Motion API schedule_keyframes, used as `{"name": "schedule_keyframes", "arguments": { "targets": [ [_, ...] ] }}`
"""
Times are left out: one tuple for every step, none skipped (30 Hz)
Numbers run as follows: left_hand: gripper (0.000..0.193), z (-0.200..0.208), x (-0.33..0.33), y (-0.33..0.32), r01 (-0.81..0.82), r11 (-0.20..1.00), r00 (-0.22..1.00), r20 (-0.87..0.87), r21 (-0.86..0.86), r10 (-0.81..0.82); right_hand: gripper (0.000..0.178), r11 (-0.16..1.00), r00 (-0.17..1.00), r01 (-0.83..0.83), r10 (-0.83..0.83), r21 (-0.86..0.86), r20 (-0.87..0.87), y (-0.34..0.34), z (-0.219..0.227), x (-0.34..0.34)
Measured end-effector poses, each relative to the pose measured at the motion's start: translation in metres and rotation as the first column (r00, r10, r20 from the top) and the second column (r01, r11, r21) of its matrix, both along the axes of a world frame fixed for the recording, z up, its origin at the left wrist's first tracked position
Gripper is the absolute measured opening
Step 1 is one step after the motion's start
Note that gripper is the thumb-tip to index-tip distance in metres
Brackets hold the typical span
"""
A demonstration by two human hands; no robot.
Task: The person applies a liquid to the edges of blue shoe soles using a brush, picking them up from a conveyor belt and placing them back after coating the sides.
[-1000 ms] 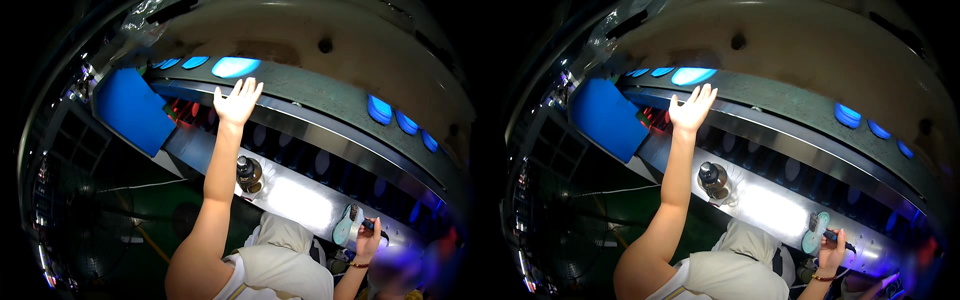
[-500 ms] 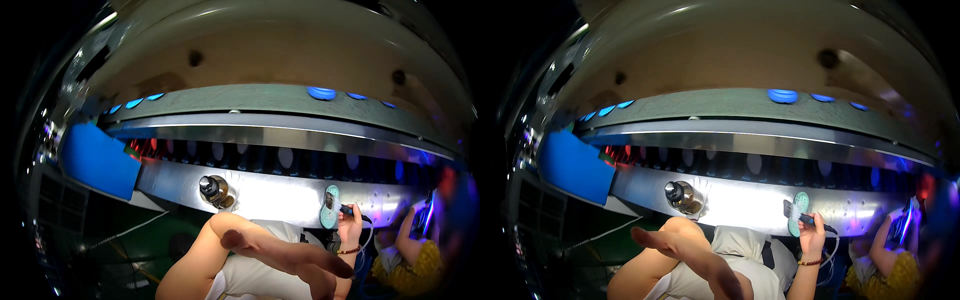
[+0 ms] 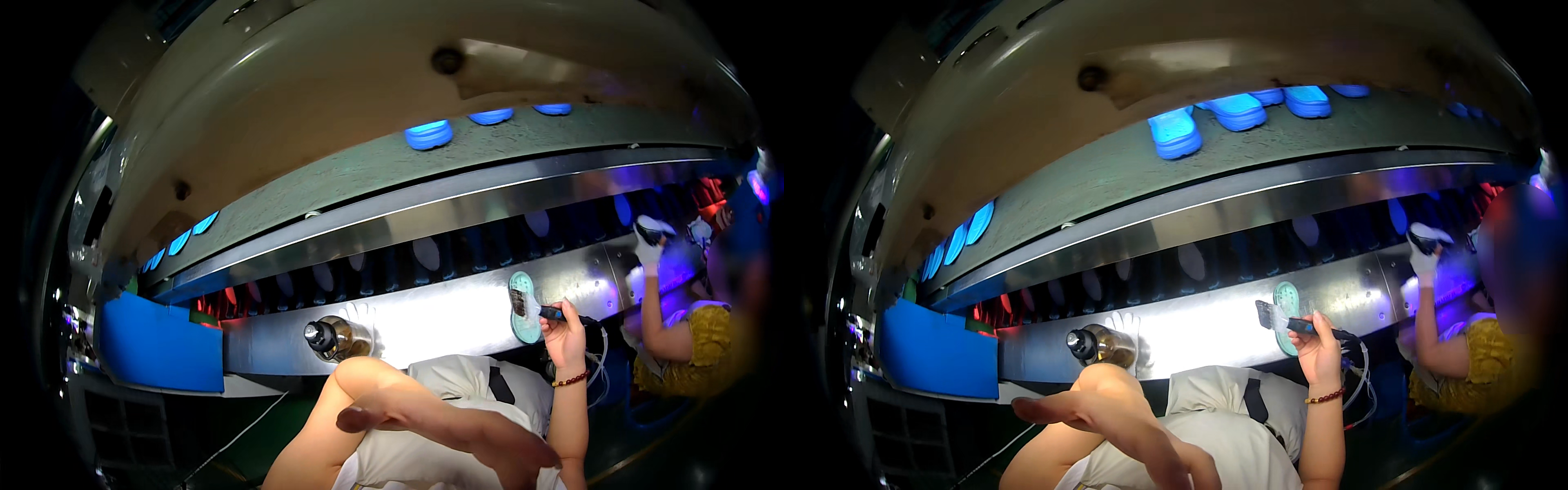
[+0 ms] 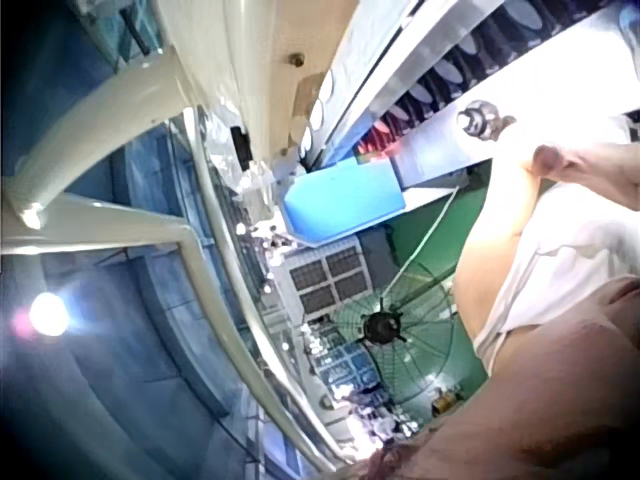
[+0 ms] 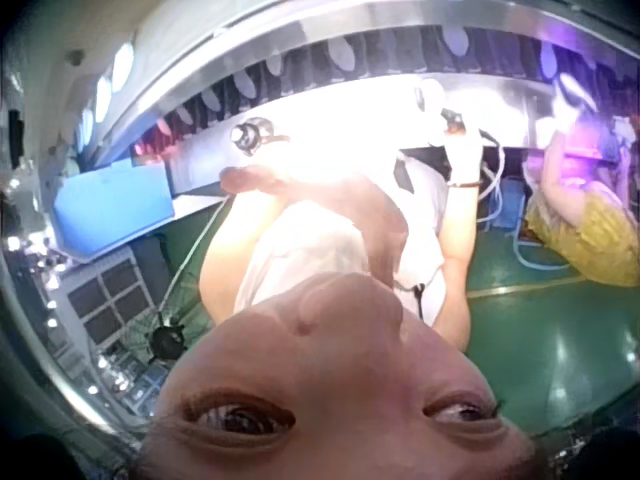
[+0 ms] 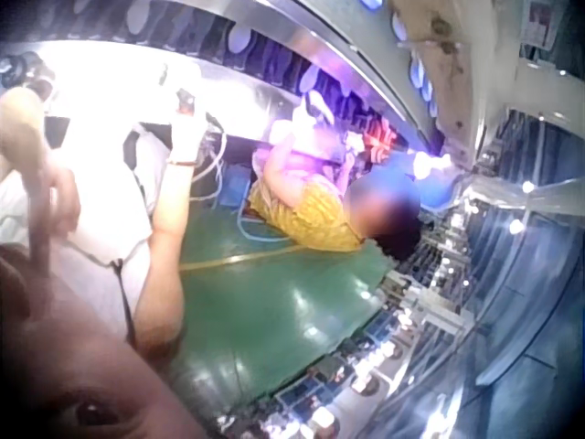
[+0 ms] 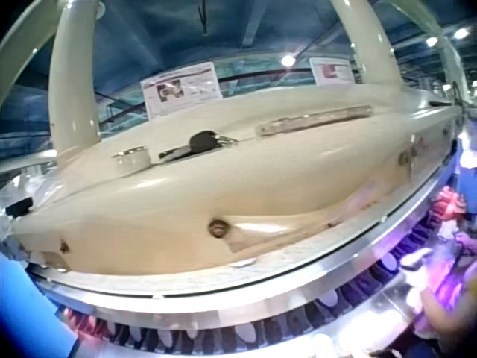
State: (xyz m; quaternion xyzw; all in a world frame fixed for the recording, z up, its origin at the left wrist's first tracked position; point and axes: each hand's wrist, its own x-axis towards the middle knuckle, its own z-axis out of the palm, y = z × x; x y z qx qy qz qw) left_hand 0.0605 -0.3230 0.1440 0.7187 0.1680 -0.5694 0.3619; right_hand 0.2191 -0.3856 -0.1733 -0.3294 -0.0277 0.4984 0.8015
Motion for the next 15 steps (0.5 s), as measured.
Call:
{"name": "schedule_keyframes", "arguments": {
  "targets": [
    [0.036, -0.001, 0.004, 0.001, 0.015, 0.999, 0.999, -0.042, 0.035, -0.013, 0.017, 1.0, 1.0, 0.021, -0.021, -0.006, -0.003, -0.002, -0.001, 0.001],
    [0.035, 0.0, 0.006, 0.0, 0.019, 0.997, 0.996, -0.085, 0.077, -0.013, 0.016, 1.0, 1.0, 0.03, -0.03, -0.006, -0.007, -0.002, 0.0, 0.0],
    [0.034, 0.001, 0.007, 0.0, 0.025, 0.993, 0.992, -0.127, 0.118, -0.01, 0.016, 1.0, 1.0, 0.025, -0.025, 0.005, -0.002, -0.002, -0.001, 0.001],
    [0.033, 0.003, 0.005, -0.001, 0.025, 0.987, 0.986, -0.166, 0.161, 0.002, 0.016, 1.0, 1.0, 0.017, -0.017, 0.003, 0.0, -0.001, 0.002, -0.001],
    [0.032, 0.001, -0.002, 0.001, -0.004, 0.991, 0.994, -0.112, 0.133, 0.019, 0.017, 1.0, 1.0, -0.001, 0.001, 0.004, -0.004, 0.0, 0.002, -0.004],
    [0.032, -0.002, -0.009, 0.0, -0.041, 0.994, 0.998, -0.049, 0.105, 0.046, 0.017, 1.0, 1.0, -0.022, 0.022, 0.007, -0.008, 0.003, 0.003, -0.007],
    [0.032, -0.01, -0.01, 0.006, -0.034, 0.998, 0.999, 0.013, 0.061, 0.034, 0.017, 1.0, 1.0, 0.003, -0.003, -0.012, -0.014, 0.001, 0.002, -0.004],
    [0.032, -0.018, -0.011, 0.011, -0.03, 0.999, 0.997, 0.073, 0.015, 0.028, 0.017, 1.0, 1.0, 0.023, -0.023, -0.02, -0.011, -0.001, 0.0, 0.0],
    [0.032, -0.027, -0.011, 0.014, -0.026, 0.999, 0.99, 0.137, -0.033, 0.03, 0.017, 0.999, 0.999, 0.04, -0.04, -0.029, -0.008, -0.003, -0.002, 0.004],
    [0.032, -0.031, -0.015, 0.013, -0.045, 0.996, 0.981, 0.183, -0.072, 0.057, 0.017, 0.999, 0.999, 0.034, -0.035, -0.03, -0.011, -0.002, -0.002, 0.003],
    [0.032, -0.036, -0.019, 0.013, -0.063, 0.992, 0.969, 0.23, -0.11, 0.087, 0.017, 0.999, 0.999, 0.033, -0.033, -0.028, -0.019, -0.002, -0.002, 0.003],
    [0.031, -0.041, -0.023, 0.013, -0.078, 0.986, 0.954, 0.274, -0.15, 0.117, 0.017, 0.999, 0.999, 0.028, -0.028, -0.028, -0.022, -0.001, 0.0, 0.001],
    [0.031, -0.046, -0.027, 0.014, -0.09, 0.976, 0.933, 0.326, -0.2, 0.153, 0.017, 0.999, 0.999, 0.03, -0.03, -0.03, -0.019, -0.001, 0.001, 0.002],
    [0.031, -0.052, -0.031, 0.015, -0.102, 0.961, 0.906, 0.376, -0.255, 0.196, 0.017, 0.999, 0.999, 0.031, -0.032, -0.031, -0.016, -0.001, 0.002, 0.002],
    [0.031, -0.059, -0.037, 0.016, -0.114, 0.938, 0.869, 0.425, -0.329, 0.254, 0.017, 0.999, 1.0, 0.017, -0.017, -0.043, -0.009, 0.0, 0.0, 0.002]
  ]
}}
